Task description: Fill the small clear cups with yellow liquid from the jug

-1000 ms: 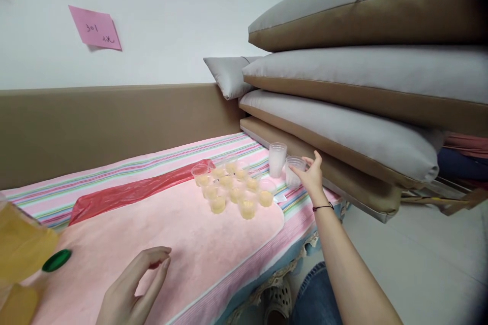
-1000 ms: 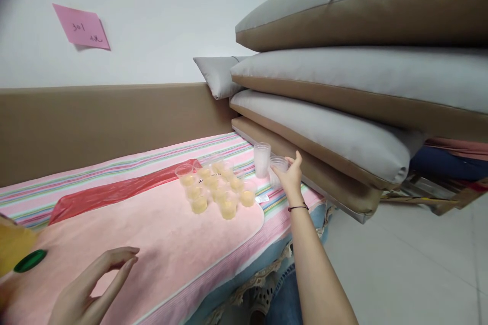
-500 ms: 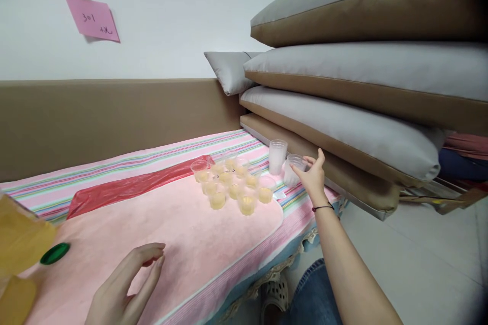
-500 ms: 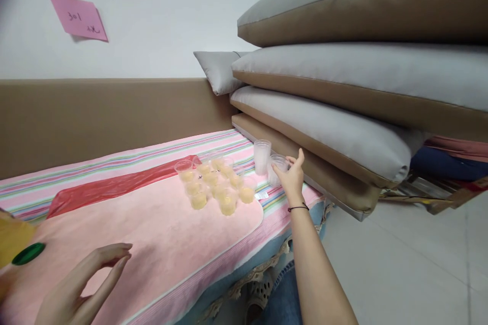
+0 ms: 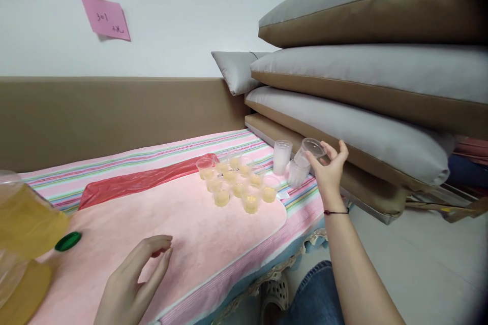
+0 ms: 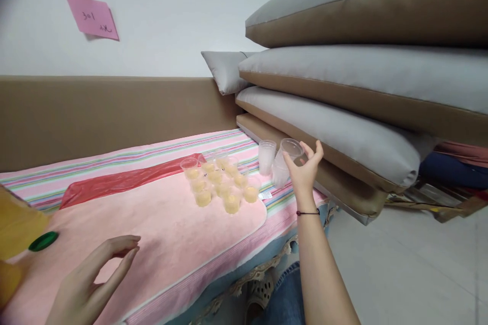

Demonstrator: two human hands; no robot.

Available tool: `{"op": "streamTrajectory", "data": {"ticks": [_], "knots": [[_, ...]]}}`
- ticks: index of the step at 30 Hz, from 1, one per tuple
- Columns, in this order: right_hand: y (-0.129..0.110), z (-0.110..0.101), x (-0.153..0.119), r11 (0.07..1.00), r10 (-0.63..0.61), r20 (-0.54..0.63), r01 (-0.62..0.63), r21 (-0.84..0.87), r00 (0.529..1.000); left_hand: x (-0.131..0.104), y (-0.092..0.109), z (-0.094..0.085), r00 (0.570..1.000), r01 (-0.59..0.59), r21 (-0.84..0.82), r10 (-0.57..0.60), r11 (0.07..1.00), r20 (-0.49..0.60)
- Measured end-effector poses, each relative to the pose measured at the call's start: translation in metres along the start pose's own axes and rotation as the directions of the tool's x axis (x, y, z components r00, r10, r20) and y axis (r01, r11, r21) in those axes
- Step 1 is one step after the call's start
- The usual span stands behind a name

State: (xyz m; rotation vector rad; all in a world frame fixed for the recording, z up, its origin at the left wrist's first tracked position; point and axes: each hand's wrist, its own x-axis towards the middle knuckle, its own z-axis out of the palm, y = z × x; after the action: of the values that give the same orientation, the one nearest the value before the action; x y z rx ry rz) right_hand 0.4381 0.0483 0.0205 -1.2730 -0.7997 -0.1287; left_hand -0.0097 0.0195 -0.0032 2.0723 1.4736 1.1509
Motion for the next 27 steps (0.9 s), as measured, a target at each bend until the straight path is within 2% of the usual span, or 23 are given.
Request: {"op": "streamTrajectory", "data": {"ticks": [3,6,8,11,14,17,19,24,27], "knots": [[-0.031,0.004,-0.015,0.993,-0.032,0.071,0.024,0.113,0.997,0.001,0.0,-0.001,1.0,-0.022,0.002,0.022,1.0,0.018],[-0.058,0.02,-0.043,0.973,-0.047,0.202,-0.001,0.231,0.978,0.003,-0.004,-0.001,0.997,-0.069,0.004,0.069,0.998,0.033],[-0.073,0.035,-0.068,0.952,-0.049,0.319,-0.052,0.302,0.947,0.004,-0.005,0.0,0.997,-0.077,-0.001,0.077,0.997,0.023],[-0.088,0.06,-0.112,0.913,-0.047,0.508,-0.169,0.371,0.86,0.003,-0.005,0.002,0.999,-0.033,-0.036,0.034,0.999,0.021],[-0.092,0.083,-0.157,0.876,-0.035,0.662,-0.297,0.381,0.748,0.002,-0.006,0.005,0.995,0.099,-0.174,-0.092,0.98,0.048],[-0.088,0.1,-0.194,0.854,-0.014,0.763,-0.389,0.345,0.646,0.0,-0.009,0.007,0.958,0.285,-0.442,-0.245,0.851,0.146],[-0.083,0.108,-0.213,0.848,0.0,0.805,-0.426,0.315,0.593,-0.002,-0.012,0.007,0.942,0.335,-0.512,-0.282,0.791,0.181],[-0.077,0.117,-0.244,0.847,0.011,0.866,-0.466,0.257,0.499,-0.009,-0.018,0.004,0.908,0.417,-0.567,-0.353,0.711,0.224],[-0.078,0.116,-0.254,0.852,0.005,0.884,-0.465,0.241,0.468,-0.012,-0.021,0.002,0.895,0.44,-0.578,-0.385,0.687,0.224]]}}
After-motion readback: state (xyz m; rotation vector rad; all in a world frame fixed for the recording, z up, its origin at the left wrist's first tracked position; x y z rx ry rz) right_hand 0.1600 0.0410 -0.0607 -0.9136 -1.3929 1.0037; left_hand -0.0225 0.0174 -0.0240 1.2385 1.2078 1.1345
